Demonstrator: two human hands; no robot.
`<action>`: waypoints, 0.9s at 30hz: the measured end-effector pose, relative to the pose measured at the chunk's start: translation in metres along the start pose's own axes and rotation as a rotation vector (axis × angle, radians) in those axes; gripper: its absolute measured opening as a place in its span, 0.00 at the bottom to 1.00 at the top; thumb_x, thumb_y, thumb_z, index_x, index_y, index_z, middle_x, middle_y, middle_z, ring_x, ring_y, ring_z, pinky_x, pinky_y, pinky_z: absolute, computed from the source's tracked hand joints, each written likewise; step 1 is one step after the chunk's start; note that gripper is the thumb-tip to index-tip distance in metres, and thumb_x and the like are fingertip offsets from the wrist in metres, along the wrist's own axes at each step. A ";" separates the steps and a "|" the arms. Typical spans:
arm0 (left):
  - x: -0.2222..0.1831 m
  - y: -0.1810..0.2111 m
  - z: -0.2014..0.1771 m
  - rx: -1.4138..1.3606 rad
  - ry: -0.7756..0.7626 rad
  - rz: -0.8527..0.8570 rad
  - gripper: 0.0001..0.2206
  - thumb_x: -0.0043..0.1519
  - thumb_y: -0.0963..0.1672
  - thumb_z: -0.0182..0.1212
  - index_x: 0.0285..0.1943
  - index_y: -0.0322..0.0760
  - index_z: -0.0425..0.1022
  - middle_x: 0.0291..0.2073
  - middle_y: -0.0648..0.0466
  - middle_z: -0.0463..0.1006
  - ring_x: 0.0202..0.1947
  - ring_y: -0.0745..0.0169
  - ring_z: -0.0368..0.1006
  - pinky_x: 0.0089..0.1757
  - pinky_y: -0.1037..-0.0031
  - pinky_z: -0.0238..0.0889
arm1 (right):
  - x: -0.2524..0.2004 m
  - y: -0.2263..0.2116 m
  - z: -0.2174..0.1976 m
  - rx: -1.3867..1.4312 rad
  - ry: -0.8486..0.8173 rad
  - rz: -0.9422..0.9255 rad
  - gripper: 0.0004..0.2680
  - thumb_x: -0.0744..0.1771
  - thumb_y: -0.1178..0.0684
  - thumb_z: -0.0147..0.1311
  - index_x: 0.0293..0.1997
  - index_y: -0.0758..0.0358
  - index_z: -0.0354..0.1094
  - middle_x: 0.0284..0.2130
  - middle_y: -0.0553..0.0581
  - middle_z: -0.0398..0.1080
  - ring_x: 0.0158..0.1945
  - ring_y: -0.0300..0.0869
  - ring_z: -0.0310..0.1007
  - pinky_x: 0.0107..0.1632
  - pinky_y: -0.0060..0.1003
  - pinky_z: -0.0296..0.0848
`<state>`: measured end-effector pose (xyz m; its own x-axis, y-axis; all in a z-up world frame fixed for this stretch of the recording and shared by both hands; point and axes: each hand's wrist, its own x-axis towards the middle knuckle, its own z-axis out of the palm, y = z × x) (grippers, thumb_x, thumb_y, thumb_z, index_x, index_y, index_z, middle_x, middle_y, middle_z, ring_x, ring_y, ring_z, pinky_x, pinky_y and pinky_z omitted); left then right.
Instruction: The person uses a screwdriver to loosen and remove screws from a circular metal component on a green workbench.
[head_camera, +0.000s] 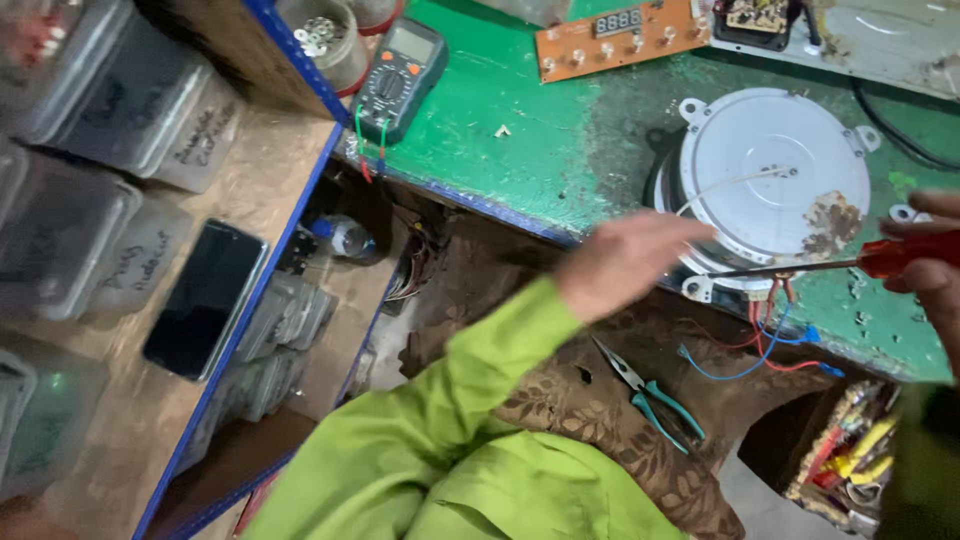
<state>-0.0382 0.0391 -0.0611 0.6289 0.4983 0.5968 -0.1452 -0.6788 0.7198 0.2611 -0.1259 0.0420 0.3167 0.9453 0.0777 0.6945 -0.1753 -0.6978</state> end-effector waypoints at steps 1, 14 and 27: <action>0.001 0.005 -0.026 0.197 0.051 0.038 0.14 0.69 0.39 0.66 0.63 0.41 0.78 0.57 0.48 0.84 0.54 0.54 0.84 0.58 0.67 0.80 | 0.007 0.020 -0.006 0.169 -0.088 0.039 0.28 0.72 0.44 0.46 0.82 0.75 0.55 0.66 0.74 0.66 0.60 0.59 0.71 0.46 0.42 0.70; -0.024 -0.043 -0.122 0.407 -0.050 -0.154 0.08 0.66 0.40 0.69 0.52 0.38 0.86 0.43 0.48 0.74 0.44 0.44 0.67 0.47 0.57 0.62 | -0.031 -0.163 0.019 -0.176 0.219 0.167 0.03 0.83 0.62 0.58 0.58 0.67 0.69 0.44 0.56 0.76 0.43 0.40 0.73 0.47 0.32 0.65; 0.006 0.019 -0.106 0.314 0.084 -0.282 0.02 0.72 0.38 0.57 0.49 0.33 0.75 0.43 0.47 0.82 0.41 0.51 0.78 0.42 0.62 0.69 | -0.024 -0.186 0.012 0.015 0.310 -0.359 0.18 0.78 0.75 0.61 0.66 0.75 0.46 0.49 0.82 0.66 0.45 0.64 0.84 0.47 0.46 0.82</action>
<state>-0.1188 0.0861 -0.0061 0.5444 0.7214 0.4280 0.2711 -0.6342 0.7241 0.1163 -0.1130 0.1614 0.2376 0.8186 0.5230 0.7865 0.1538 -0.5981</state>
